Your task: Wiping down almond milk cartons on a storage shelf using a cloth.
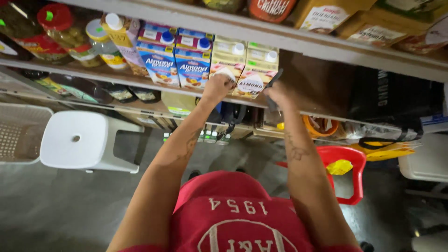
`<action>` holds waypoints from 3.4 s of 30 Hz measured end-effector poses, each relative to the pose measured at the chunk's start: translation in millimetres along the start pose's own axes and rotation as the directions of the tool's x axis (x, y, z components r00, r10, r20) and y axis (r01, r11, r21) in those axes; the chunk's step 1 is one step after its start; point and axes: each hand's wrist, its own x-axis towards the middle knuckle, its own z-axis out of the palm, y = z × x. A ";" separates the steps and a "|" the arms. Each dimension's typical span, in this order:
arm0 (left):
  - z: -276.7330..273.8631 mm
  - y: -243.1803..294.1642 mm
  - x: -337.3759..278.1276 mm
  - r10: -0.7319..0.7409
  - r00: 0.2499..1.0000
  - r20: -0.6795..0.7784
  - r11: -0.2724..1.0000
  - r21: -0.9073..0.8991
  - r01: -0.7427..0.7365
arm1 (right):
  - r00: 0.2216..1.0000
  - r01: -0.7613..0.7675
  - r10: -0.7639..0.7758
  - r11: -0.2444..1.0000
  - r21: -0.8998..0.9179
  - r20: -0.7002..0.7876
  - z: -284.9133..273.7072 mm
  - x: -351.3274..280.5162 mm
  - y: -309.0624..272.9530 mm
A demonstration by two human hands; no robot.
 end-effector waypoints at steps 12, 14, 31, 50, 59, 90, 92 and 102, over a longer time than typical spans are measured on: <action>-56.5 18.7 -118.5 0.129 0.987 0.094 0.915 -0.395 -0.082 | 0.784 0.413 -0.033 0.774 0.480 -0.620 101.5 -44.4 46.6; -59.7 6.7 -155.0 0.087 0.987 0.137 0.906 -0.423 -0.021 | 0.798 0.333 -0.079 0.884 0.328 -0.598 131.8 -66.9 77.3; 292.3 -202.5 -438.0 -0.522 0.662 0.537 0.555 -0.376 0.742 | 0.833 0.114 0.104 0.928 -0.354 0.543 444.9 -154.2 299.8; 506.7 -569.4 -288.7 -0.717 0.620 0.319 0.453 -0.462 0.762 | 0.752 0.649 -0.124 0.314 -0.693 0.648 796.1 126.4 359.2; 347.7 -479.2 -385.2 -0.702 0.546 0.457 0.510 -0.212 0.833 | 0.641 0.739 -0.148 0.384 -0.554 0.753 726.4 85.6 374.7; -135.2 135.3 -314.4 -0.276 0.940 -0.201 0.782 -0.616 0.098 | 0.998 0.052 -0.060 0.970 0.237 0.028 10.5 -159.7 -107.9; -150.1 146.4 -300.4 -0.394 0.864 -0.313 0.487 -0.869 -0.092 | 0.995 0.085 0.012 0.353 0.932 -0.095 8.8 -166.2 -132.8; -141.9 135.8 -251.2 -0.258 0.881 -0.396 0.329 -0.894 -0.305 | 0.963 -0.266 0.159 0.452 0.851 0.217 95.6 -197.6 -46.8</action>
